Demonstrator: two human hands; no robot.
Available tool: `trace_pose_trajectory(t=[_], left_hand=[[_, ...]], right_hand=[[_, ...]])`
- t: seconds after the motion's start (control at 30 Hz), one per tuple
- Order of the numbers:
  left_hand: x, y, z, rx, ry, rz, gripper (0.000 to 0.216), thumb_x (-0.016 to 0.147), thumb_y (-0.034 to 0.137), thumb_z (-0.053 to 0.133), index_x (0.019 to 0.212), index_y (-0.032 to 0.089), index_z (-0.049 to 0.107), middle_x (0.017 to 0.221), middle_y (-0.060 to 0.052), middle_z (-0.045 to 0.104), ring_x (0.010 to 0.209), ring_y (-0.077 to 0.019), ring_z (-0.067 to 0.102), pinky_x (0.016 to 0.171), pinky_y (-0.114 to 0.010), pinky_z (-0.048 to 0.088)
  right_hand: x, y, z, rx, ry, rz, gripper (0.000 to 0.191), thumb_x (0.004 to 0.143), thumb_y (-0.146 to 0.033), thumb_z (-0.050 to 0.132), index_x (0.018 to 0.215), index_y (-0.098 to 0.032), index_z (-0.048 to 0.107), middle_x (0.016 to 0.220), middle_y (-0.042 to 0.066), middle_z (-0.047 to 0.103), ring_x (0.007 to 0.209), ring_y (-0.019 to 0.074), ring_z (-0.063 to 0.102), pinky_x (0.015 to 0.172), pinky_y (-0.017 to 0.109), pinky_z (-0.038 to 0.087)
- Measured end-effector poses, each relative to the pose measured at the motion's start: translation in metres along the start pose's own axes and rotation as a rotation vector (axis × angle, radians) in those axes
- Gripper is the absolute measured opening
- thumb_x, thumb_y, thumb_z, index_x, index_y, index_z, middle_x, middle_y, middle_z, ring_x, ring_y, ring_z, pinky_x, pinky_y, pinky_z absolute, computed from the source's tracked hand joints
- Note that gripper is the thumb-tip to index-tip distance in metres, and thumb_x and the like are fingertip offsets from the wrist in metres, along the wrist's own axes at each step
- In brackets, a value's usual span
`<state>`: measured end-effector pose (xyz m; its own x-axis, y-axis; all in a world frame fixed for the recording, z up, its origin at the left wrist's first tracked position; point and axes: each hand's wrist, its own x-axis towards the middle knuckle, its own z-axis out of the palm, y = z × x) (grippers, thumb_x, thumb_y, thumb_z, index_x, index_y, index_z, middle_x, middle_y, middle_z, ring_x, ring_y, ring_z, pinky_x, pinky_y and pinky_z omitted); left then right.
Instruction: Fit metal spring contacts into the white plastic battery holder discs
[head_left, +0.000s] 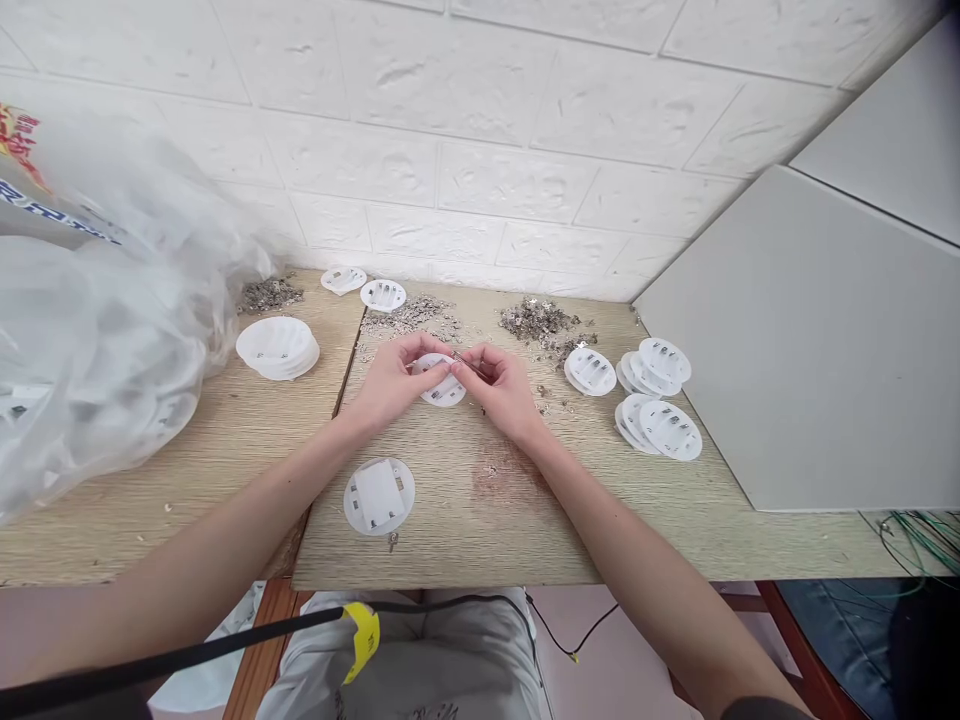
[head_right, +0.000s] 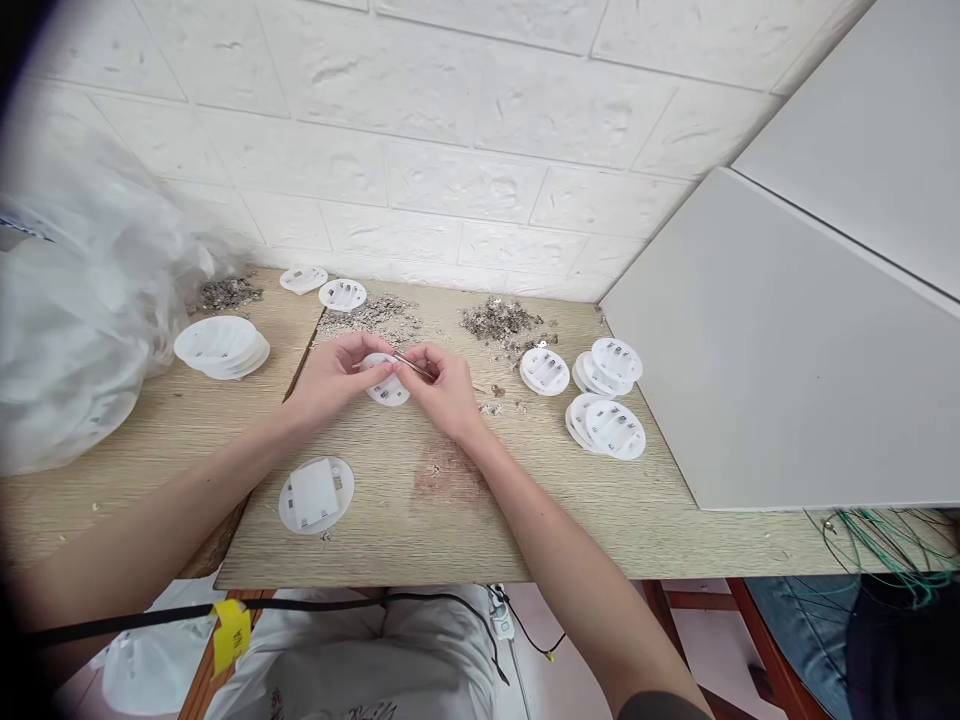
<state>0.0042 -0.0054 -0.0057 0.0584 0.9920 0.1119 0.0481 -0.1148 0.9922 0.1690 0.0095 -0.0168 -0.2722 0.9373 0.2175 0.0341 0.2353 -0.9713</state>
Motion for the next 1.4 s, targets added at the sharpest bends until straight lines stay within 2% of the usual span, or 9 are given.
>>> trace_pose_trajectory(t=[0.23,0.47,0.67,0.97,1.07,1.13,1.27,1.33,1.4], left_hand=[[-0.001,-0.001,0.0,0.178,-0.041,0.117,0.018,0.076,0.031,0.069,0.085,0.016,0.068,0.089,-0.005,0.07,0.083,-0.0176,0.064,0.07,-0.028,0.051],[-0.001,0.0,-0.001,0.212,-0.035,0.111,0.012,0.073,0.023,0.064,0.082,0.015,0.067,0.088,-0.005,0.067,0.082,-0.0164,0.062,0.063,-0.024,0.049],[-0.001,0.0,-0.002,0.246,-0.025,0.149,0.011,0.074,0.023,0.062,0.08,0.016,0.069,0.093,-0.006,0.065,0.09,-0.0188,0.061,0.059,-0.023,0.049],[-0.004,0.01,-0.008,0.471,-0.019,0.284,0.015,0.076,0.026,0.06,0.08,0.017,0.071,0.088,-0.006,0.069,0.082,-0.0185,0.063,0.063,-0.027,0.053],[0.0,0.019,-0.014,0.5,-0.029,0.226,0.018,0.073,0.029,0.06,0.08,0.017,0.071,0.087,-0.006,0.071,0.081,-0.0192,0.065,0.065,-0.027,0.053],[0.006,0.027,-0.016,0.573,-0.165,0.171,0.018,0.071,0.029,0.059,0.077,0.018,0.072,0.084,-0.005,0.073,0.077,-0.0191,0.065,0.064,-0.027,0.052],[0.021,0.042,-0.011,0.876,-0.606,0.164,0.018,0.064,0.019,0.056,0.068,0.022,0.074,0.071,-0.002,0.072,0.062,-0.0175,0.061,0.059,-0.027,0.043],[0.029,0.046,-0.006,0.944,-0.733,0.142,0.023,0.059,0.013,0.055,0.064,0.024,0.074,0.065,0.0,0.07,0.058,-0.0174,0.059,0.057,-0.027,0.04],[0.036,0.047,-0.001,0.961,-0.802,0.109,0.025,0.052,0.008,0.055,0.058,0.025,0.073,0.057,0.001,0.068,0.052,-0.0165,0.055,0.054,-0.027,0.038]], right_hand=[[0.0,-0.001,-0.001,-0.005,-0.005,-0.02,0.028,0.076,-0.044,0.072,0.074,-0.018,0.061,0.067,-0.001,0.058,0.06,0.0108,0.049,0.057,0.026,0.039],[0.001,0.001,-0.001,-0.001,-0.01,-0.029,0.029,0.076,-0.046,0.072,0.076,-0.019,0.061,0.069,0.0,0.059,0.062,0.0117,0.05,0.057,0.027,0.039],[0.0,-0.001,-0.001,-0.013,-0.02,-0.035,0.032,0.077,-0.048,0.072,0.074,-0.019,0.061,0.068,-0.001,0.057,0.062,0.0117,0.049,0.057,0.027,0.039],[0.0,-0.001,-0.001,-0.02,-0.024,-0.028,0.032,0.078,-0.049,0.069,0.075,-0.019,0.061,0.07,0.0,0.057,0.065,0.0122,0.049,0.06,0.027,0.039],[0.0,-0.003,-0.004,-0.028,-0.028,-0.048,0.03,0.081,-0.047,0.066,0.077,-0.018,0.063,0.071,0.0,0.058,0.063,0.0117,0.047,0.059,0.027,0.037],[0.001,-0.004,-0.006,-0.043,0.002,-0.063,0.029,0.082,-0.047,0.066,0.076,-0.018,0.063,0.068,0.0,0.057,0.061,0.0111,0.044,0.058,0.027,0.034],[0.004,-0.003,-0.012,-0.083,0.093,-0.073,0.031,0.083,-0.048,0.064,0.074,-0.018,0.063,0.065,-0.001,0.053,0.059,0.011,0.04,0.056,0.027,0.032],[0.004,-0.003,-0.013,-0.104,0.11,-0.074,0.033,0.083,-0.05,0.063,0.075,-0.018,0.062,0.066,-0.001,0.052,0.06,0.0113,0.04,0.056,0.027,0.033],[0.005,-0.004,-0.014,-0.12,0.109,-0.079,0.035,0.083,-0.052,0.062,0.074,-0.018,0.062,0.065,-0.001,0.051,0.06,0.0113,0.039,0.056,0.027,0.032]])
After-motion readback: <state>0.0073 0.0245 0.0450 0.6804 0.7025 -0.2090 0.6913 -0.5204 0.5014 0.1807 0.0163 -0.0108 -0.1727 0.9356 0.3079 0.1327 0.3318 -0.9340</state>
